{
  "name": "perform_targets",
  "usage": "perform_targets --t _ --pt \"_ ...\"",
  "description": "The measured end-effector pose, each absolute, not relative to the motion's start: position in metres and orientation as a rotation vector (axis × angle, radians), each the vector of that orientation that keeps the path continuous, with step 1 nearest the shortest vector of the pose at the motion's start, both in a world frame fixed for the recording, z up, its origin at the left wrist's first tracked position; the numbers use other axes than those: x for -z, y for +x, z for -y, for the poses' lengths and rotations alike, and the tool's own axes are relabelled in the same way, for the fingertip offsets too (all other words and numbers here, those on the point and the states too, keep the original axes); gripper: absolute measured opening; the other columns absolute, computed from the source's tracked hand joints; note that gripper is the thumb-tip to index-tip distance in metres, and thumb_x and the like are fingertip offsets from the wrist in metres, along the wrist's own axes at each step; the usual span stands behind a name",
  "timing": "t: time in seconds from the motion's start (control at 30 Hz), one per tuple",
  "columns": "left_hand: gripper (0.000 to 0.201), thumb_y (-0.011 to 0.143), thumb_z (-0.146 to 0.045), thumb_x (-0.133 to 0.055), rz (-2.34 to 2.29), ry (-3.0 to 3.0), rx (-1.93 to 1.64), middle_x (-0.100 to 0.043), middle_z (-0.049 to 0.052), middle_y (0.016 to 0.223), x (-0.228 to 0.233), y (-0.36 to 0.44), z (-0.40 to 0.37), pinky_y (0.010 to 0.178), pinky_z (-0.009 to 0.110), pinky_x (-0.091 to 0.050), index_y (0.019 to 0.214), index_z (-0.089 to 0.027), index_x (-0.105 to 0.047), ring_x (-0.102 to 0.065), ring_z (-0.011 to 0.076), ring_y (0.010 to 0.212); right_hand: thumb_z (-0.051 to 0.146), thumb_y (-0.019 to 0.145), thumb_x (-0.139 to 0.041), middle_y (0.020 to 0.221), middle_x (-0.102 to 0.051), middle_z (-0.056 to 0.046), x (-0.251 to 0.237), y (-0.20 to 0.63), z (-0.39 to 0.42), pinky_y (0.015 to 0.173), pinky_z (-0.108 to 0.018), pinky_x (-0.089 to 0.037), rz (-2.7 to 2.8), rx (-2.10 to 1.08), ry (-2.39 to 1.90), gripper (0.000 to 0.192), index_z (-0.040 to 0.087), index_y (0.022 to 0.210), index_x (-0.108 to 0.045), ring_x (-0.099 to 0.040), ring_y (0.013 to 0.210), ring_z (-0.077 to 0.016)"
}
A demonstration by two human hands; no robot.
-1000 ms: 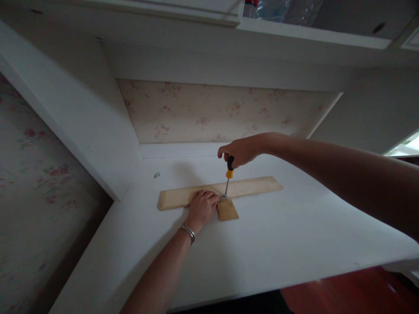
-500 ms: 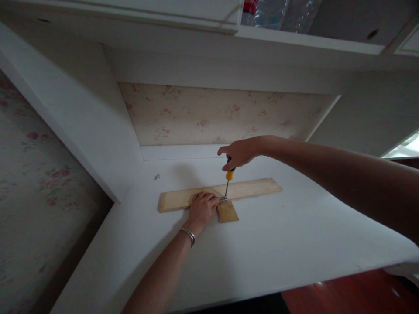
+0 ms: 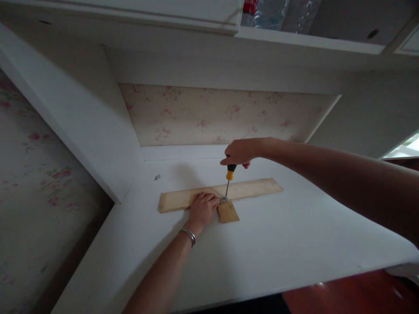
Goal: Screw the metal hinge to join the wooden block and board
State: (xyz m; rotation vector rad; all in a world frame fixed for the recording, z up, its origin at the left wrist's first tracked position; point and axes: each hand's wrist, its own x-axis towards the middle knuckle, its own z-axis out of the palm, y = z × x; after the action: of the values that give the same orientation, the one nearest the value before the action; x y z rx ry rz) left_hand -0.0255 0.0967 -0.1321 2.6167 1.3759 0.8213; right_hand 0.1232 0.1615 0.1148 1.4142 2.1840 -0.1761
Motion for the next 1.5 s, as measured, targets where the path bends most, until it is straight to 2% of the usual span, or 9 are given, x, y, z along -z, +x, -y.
perform_targets --t 0.2,0.4,0.57,0.7,0.93,1.1,1.2,1.33,1.5 --pt "0.018 0.091 -0.028 -0.052 -1.375 2.638 -0.818 -0.068 0.001 0.099 0.1315 -0.0258 -0.0967 0.089 0.037 -0.036 0.099 -0.027 -0.068 -0.053 0.0194 0.096 0.026 0.069 -0.068 0.105 -0.068 -0.008 -0.1165 0.1261 -0.1589 0.063 -0.027 -0.04 -2.409 0.134 1.211 0.045 0.019 0.113 -0.061 -0.062 0.085 -0.0209" --pt "0.02 0.092 -0.028 -0.05 -1.386 2.624 -0.828 -0.067 0.002 0.101 0.1327 -0.0255 -0.0969 0.089 0.037 -0.036 0.1 -0.028 -0.068 -0.053 0.0191 0.097 0.053 0.084 -0.046 0.067 -0.067 -0.009 -0.1152 0.1241 -0.1609 0.062 -0.032 -0.041 -2.155 0.19 1.456 0.047 0.013 0.097 -0.067 -0.063 0.062 -0.0196" --pt "0.019 0.091 -0.029 -0.051 -1.373 2.626 -0.834 -0.068 0.001 0.1 0.1344 -0.0254 -0.0981 0.09 0.037 -0.035 0.099 -0.028 -0.068 -0.053 0.0189 0.097 0.029 0.066 -0.071 0.103 -0.068 -0.008 -0.1172 0.126 -0.1578 0.064 -0.027 -0.041 -2.378 0.171 1.237 0.051 0.019 0.115 -0.06 -0.063 0.085 -0.0207" --pt "0.02 0.092 -0.028 -0.051 -1.376 2.624 -0.82 -0.068 0.001 0.101 0.1348 -0.0254 -0.0985 0.089 0.037 -0.036 0.101 -0.028 -0.068 -0.053 0.0188 0.097 0.052 0.079 -0.056 0.085 -0.069 -0.009 -0.1162 0.1233 -0.1586 0.062 -0.029 -0.041 -2.246 0.151 1.382 0.046 0.014 0.104 -0.064 -0.063 0.068 -0.0187" --pt "0.02 0.092 -0.027 -0.051 -1.373 2.614 -0.814 -0.068 0.001 0.103 0.1333 -0.0252 -0.0976 0.09 0.037 -0.035 0.102 -0.028 -0.068 -0.052 0.0188 0.098 0.02 0.066 -0.069 0.103 -0.067 -0.006 -0.1184 0.1273 -0.1581 0.063 -0.026 -0.04 -2.42 0.161 1.156 0.05 0.02 0.115 -0.061 -0.061 0.085 -0.0196" --pt "0.02 0.092 -0.028 -0.051 -1.36 2.623 -0.827 -0.068 0.001 0.102 0.1343 -0.0254 -0.0982 0.089 0.037 -0.035 0.1 -0.027 -0.068 -0.053 0.0187 0.097 0.056 0.077 -0.058 0.086 -0.069 -0.009 -0.1187 0.1229 -0.1566 0.06 -0.03 -0.04 -2.268 0.251 1.361 0.053 0.018 0.113 -0.061 -0.062 0.068 -0.0188" --pt "0.019 0.092 -0.028 -0.051 -1.362 2.628 -0.837 -0.068 0.0 0.102 0.1348 -0.0257 -0.0986 0.089 0.037 -0.035 0.099 -0.027 -0.068 -0.053 0.0187 0.098 0.046 0.088 -0.043 0.075 -0.067 -0.008 -0.1185 0.1213 -0.1572 0.059 -0.03 -0.04 -2.224 0.216 1.391 0.042 0.014 0.105 -0.064 -0.06 0.059 -0.0161" --pt "0.019 0.092 -0.028 -0.05 -1.353 2.627 -0.844 -0.068 0.0 0.102 0.1348 -0.0261 -0.0987 0.09 0.036 -0.034 0.099 -0.027 -0.068 -0.052 0.018 0.098 0.025 0.071 -0.066 0.102 -0.067 -0.007 -0.1193 0.1247 -0.1572 0.064 -0.027 -0.04 -2.355 0.174 1.225 0.045 0.019 0.116 -0.06 -0.061 0.08 -0.0185" --pt "0.018 0.092 -0.028 -0.051 -1.348 2.63 -0.85 -0.068 -0.001 0.102 0.1357 -0.0263 -0.0989 0.091 0.036 -0.034 0.099 -0.027 -0.067 -0.052 0.0176 0.098 0.055 0.081 -0.052 0.084 -0.069 -0.008 -0.1178 0.1244 -0.1591 0.06 -0.029 -0.039 -2.251 0.212 1.383 0.049 0.015 0.108 -0.062 -0.061 0.064 -0.0166"
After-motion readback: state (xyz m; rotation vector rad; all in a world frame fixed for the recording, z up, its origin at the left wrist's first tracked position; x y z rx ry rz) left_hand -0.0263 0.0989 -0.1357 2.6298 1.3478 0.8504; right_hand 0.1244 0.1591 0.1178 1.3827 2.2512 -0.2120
